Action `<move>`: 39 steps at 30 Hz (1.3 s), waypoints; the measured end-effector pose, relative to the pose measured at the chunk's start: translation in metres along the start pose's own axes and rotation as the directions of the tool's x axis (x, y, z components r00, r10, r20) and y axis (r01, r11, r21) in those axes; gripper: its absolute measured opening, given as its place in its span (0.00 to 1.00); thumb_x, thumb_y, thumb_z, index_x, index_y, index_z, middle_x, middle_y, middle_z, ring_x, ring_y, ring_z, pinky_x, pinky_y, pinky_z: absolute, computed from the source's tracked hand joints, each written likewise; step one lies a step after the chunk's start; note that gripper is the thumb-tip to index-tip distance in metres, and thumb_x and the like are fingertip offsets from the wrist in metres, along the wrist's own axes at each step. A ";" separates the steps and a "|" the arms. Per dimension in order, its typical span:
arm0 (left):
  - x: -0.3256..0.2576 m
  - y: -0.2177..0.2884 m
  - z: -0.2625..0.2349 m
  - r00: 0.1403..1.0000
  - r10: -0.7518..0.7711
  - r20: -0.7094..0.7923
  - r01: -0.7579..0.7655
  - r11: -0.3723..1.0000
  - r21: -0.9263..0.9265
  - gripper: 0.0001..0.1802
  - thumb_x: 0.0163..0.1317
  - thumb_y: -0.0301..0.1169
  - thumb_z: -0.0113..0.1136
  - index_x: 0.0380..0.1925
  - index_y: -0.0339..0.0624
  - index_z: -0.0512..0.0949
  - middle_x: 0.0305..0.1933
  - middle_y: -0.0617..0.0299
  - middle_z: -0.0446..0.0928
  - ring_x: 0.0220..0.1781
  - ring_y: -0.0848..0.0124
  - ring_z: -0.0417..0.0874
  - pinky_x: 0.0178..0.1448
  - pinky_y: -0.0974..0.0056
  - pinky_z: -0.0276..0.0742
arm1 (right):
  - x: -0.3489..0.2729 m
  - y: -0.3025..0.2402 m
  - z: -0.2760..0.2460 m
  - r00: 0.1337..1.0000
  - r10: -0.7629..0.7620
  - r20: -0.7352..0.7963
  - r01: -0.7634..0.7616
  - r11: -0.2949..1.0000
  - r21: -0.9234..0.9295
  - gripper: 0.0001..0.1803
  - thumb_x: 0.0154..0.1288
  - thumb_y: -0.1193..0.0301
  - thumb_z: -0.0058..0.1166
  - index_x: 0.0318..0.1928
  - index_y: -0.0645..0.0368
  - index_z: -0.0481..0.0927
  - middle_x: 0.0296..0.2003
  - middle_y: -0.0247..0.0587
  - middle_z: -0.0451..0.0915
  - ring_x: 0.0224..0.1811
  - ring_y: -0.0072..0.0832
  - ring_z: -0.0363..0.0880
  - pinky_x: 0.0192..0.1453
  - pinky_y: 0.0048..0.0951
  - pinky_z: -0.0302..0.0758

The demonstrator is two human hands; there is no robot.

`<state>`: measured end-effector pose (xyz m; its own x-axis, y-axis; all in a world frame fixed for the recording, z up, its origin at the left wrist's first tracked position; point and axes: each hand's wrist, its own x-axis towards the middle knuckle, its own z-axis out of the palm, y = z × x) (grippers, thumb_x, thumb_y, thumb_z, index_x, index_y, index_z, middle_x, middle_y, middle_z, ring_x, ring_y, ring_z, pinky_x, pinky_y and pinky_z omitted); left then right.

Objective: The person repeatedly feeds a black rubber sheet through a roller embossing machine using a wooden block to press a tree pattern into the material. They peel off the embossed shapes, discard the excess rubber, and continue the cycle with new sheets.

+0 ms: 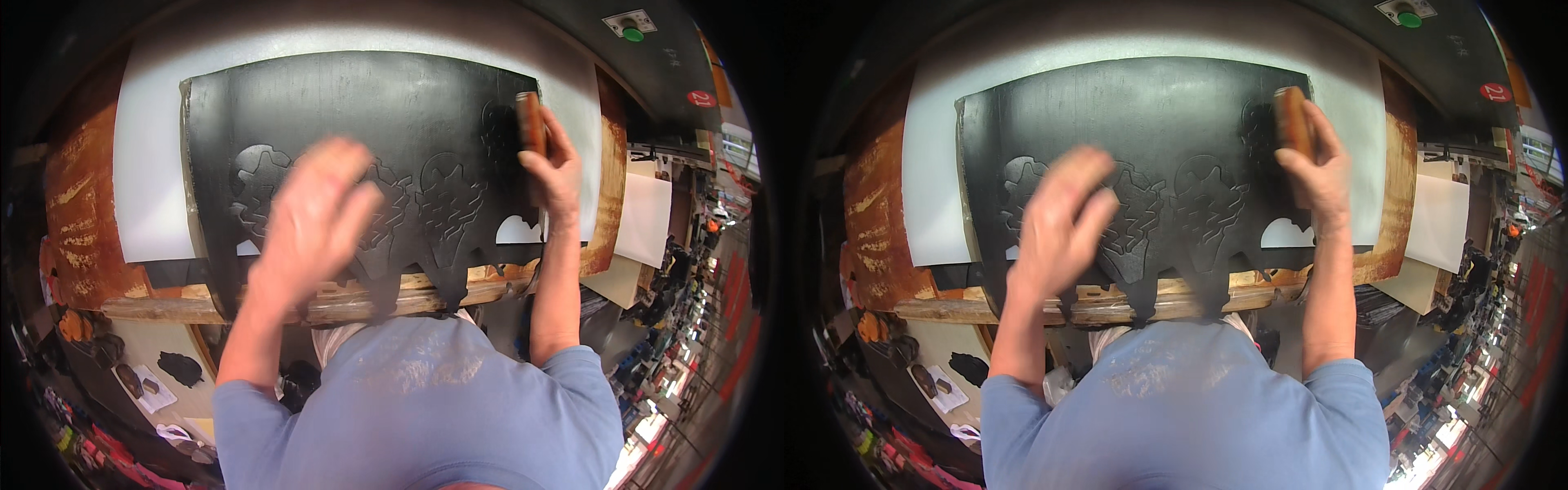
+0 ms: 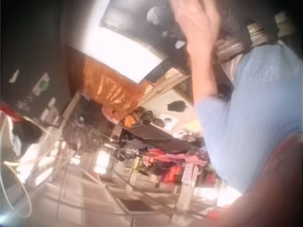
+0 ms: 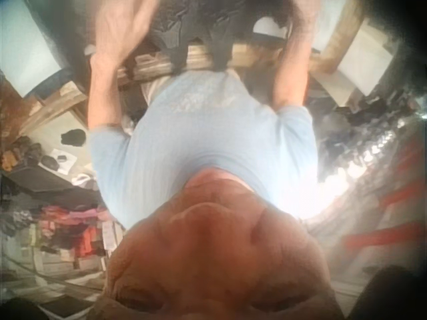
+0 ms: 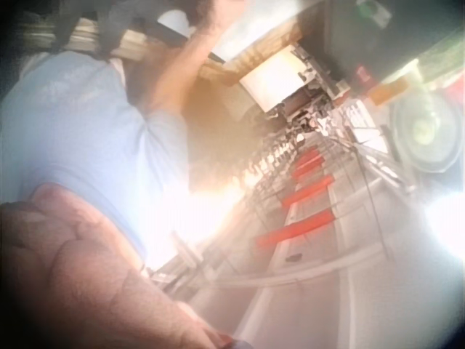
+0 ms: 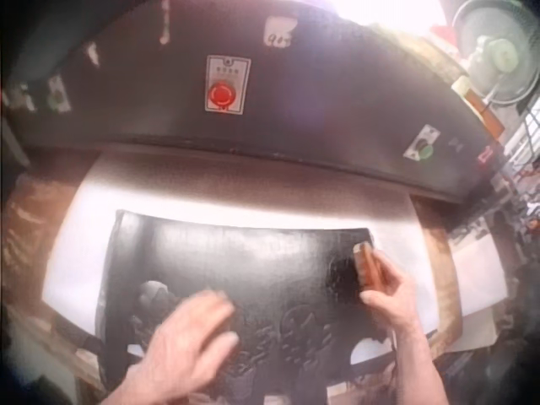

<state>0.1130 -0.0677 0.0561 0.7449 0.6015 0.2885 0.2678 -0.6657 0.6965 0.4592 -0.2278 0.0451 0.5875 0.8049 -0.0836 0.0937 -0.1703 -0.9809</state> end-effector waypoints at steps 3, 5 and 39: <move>0.019 -0.043 0.018 0.988 -0.078 -0.130 0.120 0.928 0.353 0.24 0.70 0.30 0.68 0.63 0.33 0.78 0.73 0.37 0.74 0.77 0.37 0.72 0.81 0.39 0.66 | 0.006 -0.020 -0.010 1.000 -0.011 0.006 0.010 0.965 0.261 0.45 0.60 0.74 0.73 0.77 0.68 0.70 0.71 0.52 0.76 0.72 0.34 0.76 0.77 0.35 0.69; 0.014 -0.050 0.029 0.982 0.001 -0.191 0.072 0.924 0.375 0.23 0.70 0.30 0.67 0.63 0.33 0.79 0.72 0.38 0.76 0.77 0.38 0.72 0.81 0.38 0.65 | 0.014 -0.023 -0.009 0.994 -0.098 0.055 0.089 0.984 0.156 0.45 0.60 0.70 0.74 0.77 0.69 0.70 0.72 0.51 0.75 0.73 0.35 0.75 0.78 0.35 0.69; 0.052 -0.054 0.064 0.913 -0.233 -0.336 0.180 0.967 -0.180 0.15 0.76 0.26 0.61 0.59 0.36 0.87 0.60 0.45 0.87 0.65 0.61 0.86 0.73 0.58 0.77 | 0.048 0.053 0.050 0.753 -0.439 0.490 0.645 0.639 -0.420 0.41 0.63 0.49 0.73 0.72 0.53 0.80 0.70 0.60 0.77 0.79 0.54 0.68 0.87 0.62 0.48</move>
<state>0.1763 -0.0285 -0.0088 0.4123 0.8523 0.3220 0.2830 -0.4557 0.8439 0.4523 -0.1703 -0.0198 0.0076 0.9595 0.2814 0.7762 0.1718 -0.6066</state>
